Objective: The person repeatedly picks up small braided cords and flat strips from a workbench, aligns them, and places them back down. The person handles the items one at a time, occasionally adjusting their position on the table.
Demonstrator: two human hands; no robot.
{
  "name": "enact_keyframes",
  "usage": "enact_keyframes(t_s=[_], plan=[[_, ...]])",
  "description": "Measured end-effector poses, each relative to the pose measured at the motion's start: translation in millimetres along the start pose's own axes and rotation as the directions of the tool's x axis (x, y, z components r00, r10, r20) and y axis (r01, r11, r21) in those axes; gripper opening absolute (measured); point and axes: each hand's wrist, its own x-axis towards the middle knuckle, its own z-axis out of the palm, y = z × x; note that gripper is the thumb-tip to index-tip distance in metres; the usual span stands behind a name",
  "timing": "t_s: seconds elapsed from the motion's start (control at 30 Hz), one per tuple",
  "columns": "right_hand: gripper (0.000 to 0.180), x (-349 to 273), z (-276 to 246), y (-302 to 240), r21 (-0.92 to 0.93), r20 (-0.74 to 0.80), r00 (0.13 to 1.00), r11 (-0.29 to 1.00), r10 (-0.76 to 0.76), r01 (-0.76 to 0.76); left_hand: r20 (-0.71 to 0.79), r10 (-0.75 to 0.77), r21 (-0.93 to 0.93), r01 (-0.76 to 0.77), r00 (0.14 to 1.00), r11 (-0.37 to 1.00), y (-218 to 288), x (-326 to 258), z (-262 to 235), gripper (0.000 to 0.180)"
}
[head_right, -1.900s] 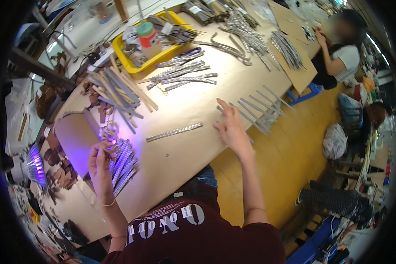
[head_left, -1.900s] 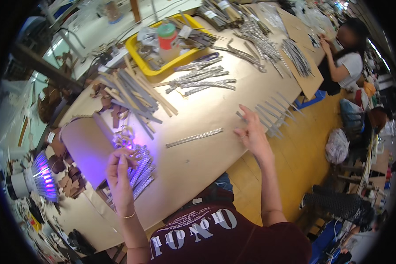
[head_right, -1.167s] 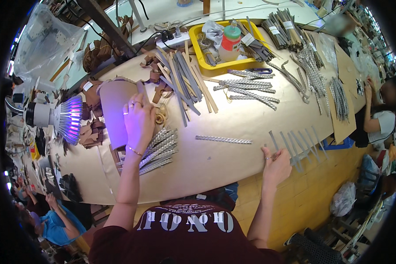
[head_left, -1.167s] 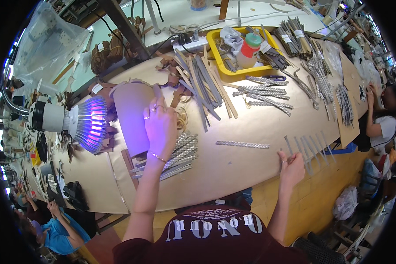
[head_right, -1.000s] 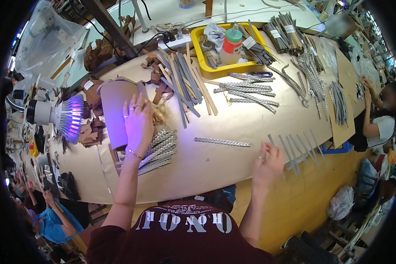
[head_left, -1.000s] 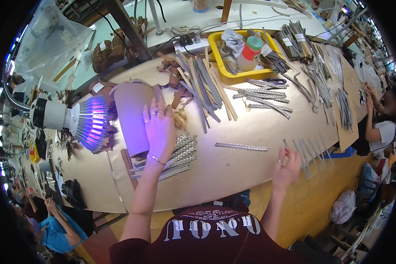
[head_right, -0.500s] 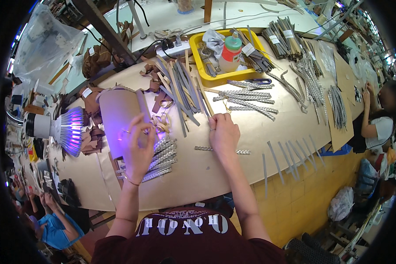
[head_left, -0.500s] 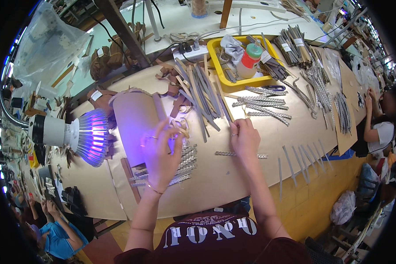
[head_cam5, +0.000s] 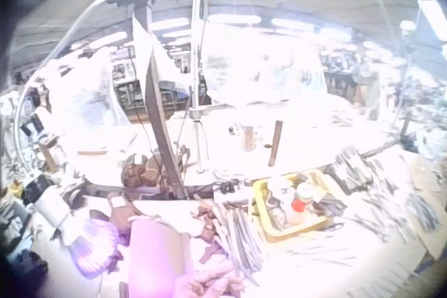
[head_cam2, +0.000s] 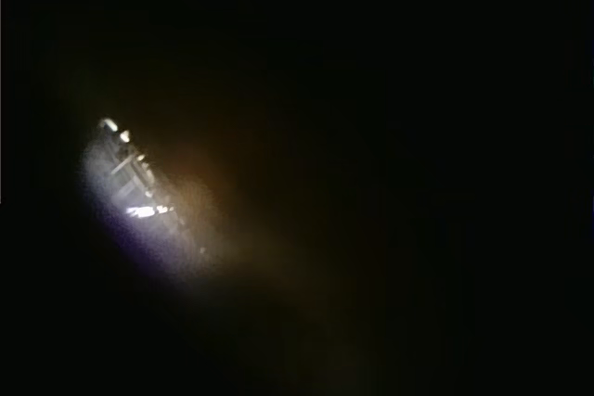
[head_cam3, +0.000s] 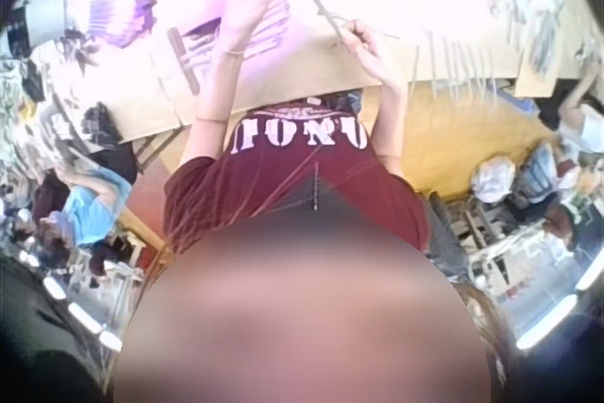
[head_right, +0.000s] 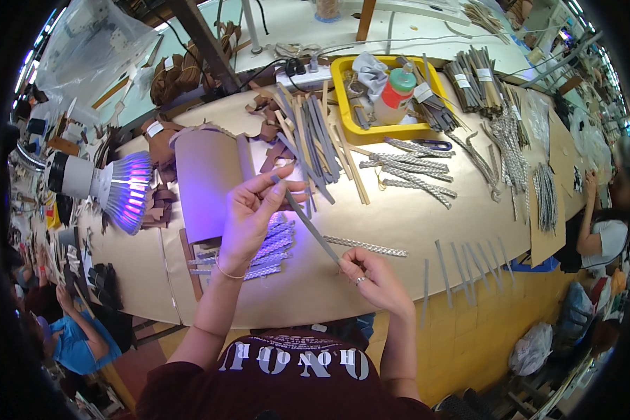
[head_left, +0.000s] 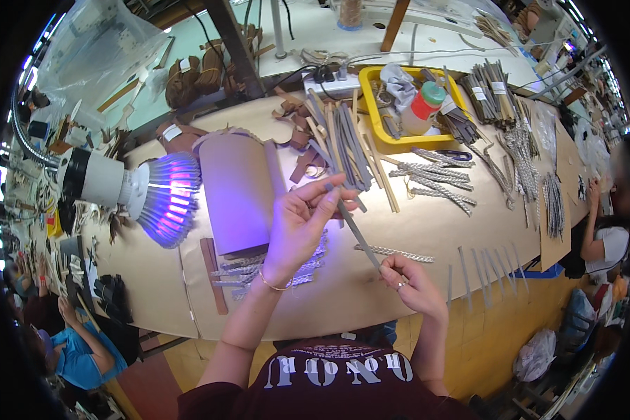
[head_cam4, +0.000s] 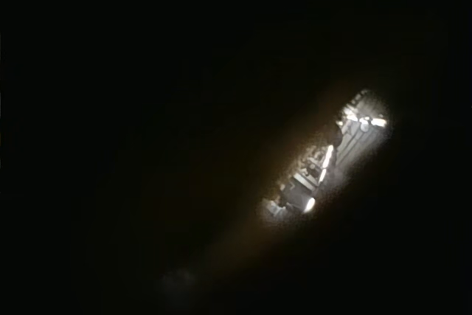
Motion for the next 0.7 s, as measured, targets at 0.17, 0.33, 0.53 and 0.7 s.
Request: enact_keyframes(t_s=[0.17, 0.33, 0.53, 0.7], plan=[[0.014, 1, 19, -17, -0.226, -0.424, 0.869, 0.959, -0.257, 0.173, -0.033, 0.460, 0.529, -0.375, 0.887, 0.761, 14, -21, 6, 0.026], [0.007, -12, 38, -67, -0.265, -0.441, 0.770, 0.887, -0.461, 0.379, 0.241, 0.727, 0.726, -0.617, 0.642, 0.304, 15, -34, 19, 0.035], [0.005, -12, 50, -96, -0.234, -0.350, 0.774, 0.849, -0.528, 0.473, 0.362, 0.717, 0.683, -0.693, 0.595, 0.230, 8, -42, 24, 0.045], [0.006, -12, 51, -95, -0.269, -0.342, 0.757, 0.830, -0.556, 0.489, 0.407, 0.682, 0.714, -0.677, 0.608, 0.177, 5, -46, 24, 0.047]])
